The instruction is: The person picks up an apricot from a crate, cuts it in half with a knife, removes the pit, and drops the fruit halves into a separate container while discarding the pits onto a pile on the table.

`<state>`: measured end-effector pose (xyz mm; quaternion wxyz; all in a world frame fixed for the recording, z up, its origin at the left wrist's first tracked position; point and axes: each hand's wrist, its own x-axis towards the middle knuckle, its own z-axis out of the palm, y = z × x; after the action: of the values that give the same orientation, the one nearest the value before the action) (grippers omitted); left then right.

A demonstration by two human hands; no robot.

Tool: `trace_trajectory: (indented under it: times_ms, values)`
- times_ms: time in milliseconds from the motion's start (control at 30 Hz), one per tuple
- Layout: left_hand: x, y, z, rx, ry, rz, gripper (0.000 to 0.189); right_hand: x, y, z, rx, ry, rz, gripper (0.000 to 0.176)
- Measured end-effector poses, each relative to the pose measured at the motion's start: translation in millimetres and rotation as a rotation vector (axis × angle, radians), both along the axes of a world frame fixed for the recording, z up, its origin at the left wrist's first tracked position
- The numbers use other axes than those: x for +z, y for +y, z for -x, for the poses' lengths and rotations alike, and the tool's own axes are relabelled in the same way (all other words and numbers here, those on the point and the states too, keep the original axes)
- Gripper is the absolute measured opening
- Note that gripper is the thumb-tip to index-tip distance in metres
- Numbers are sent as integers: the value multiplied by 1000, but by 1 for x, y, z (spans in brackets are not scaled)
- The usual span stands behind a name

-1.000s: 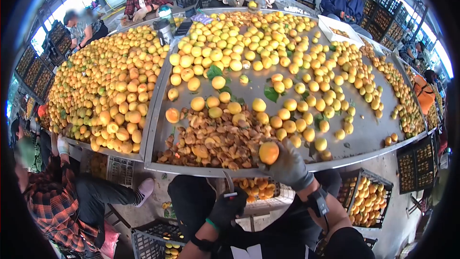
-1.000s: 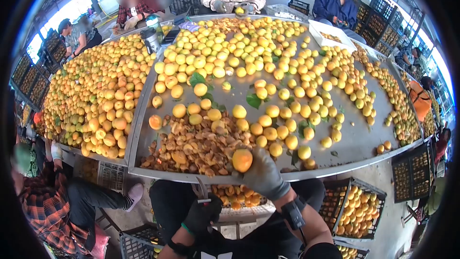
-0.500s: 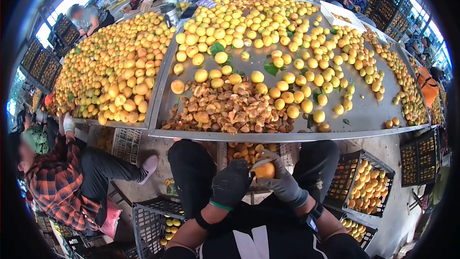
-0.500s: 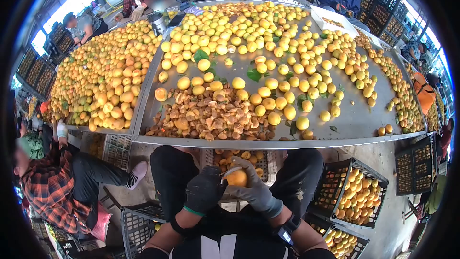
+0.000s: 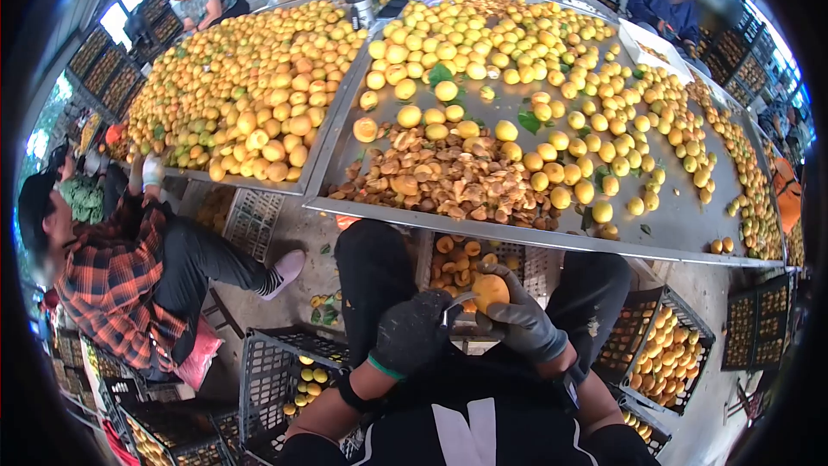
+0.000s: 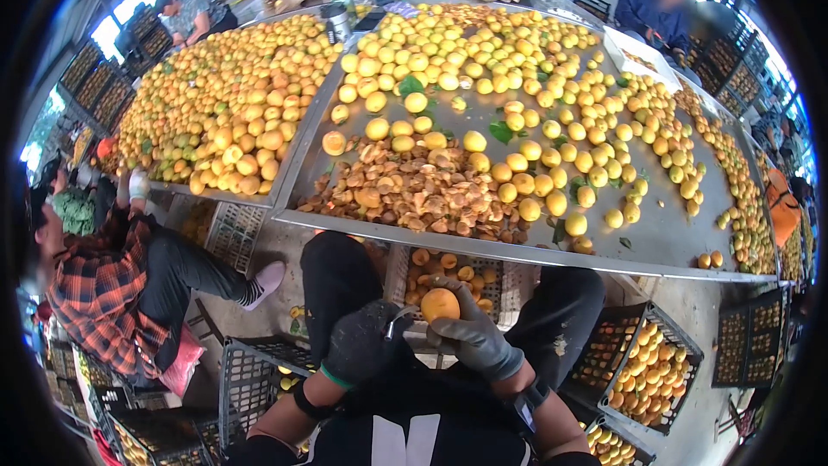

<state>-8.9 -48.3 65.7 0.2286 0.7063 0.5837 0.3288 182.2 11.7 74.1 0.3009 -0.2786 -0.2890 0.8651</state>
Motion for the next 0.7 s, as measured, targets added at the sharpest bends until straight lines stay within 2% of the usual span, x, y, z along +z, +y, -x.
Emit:
trace_trajectory:
  times_ms: [67,133,200,267,300,333,367,433,500,567,600,667,700]
  values:
    - [2,-6,9,195,446,-89,17,1,-6,8,70,-49,-37,63]
    - [7,-11,6,200,456,-49,19,-5,-11,20,118,-76,-96,61]
    - [6,-13,5,195,466,-22,22,4,-13,34,33,-117,42,58]
    - [-2,-19,6,67,125,-72,26,-16,-11,33,4,-144,89,55]
    - [-2,-22,8,71,123,-71,26,-21,-9,32,14,-26,115,56]
    - [-2,-25,12,26,-400,404,27,-24,-9,33,24,93,141,57]
    - [-2,-27,16,-28,-926,873,28,-27,-9,35,28,91,140,57]
    - [3,-30,27,-38,-1018,901,28,-30,-11,40,-54,124,-172,61]
    - [6,-29,29,-51,-1110,939,28,-21,-8,37,-10,142,-119,62]
    - [7,-23,21,88,-388,198,31,-20,-8,35,35,115,-109,60]
    - [7,-22,19,82,-390,198,31,-19,-9,34,29,113,-110,60]
    - [7,-22,15,186,99,-21,38,-12,-11,33,7,66,-195,54]
    - [5,-22,13,181,96,-18,38,-9,-14,32,3,62,-193,54]
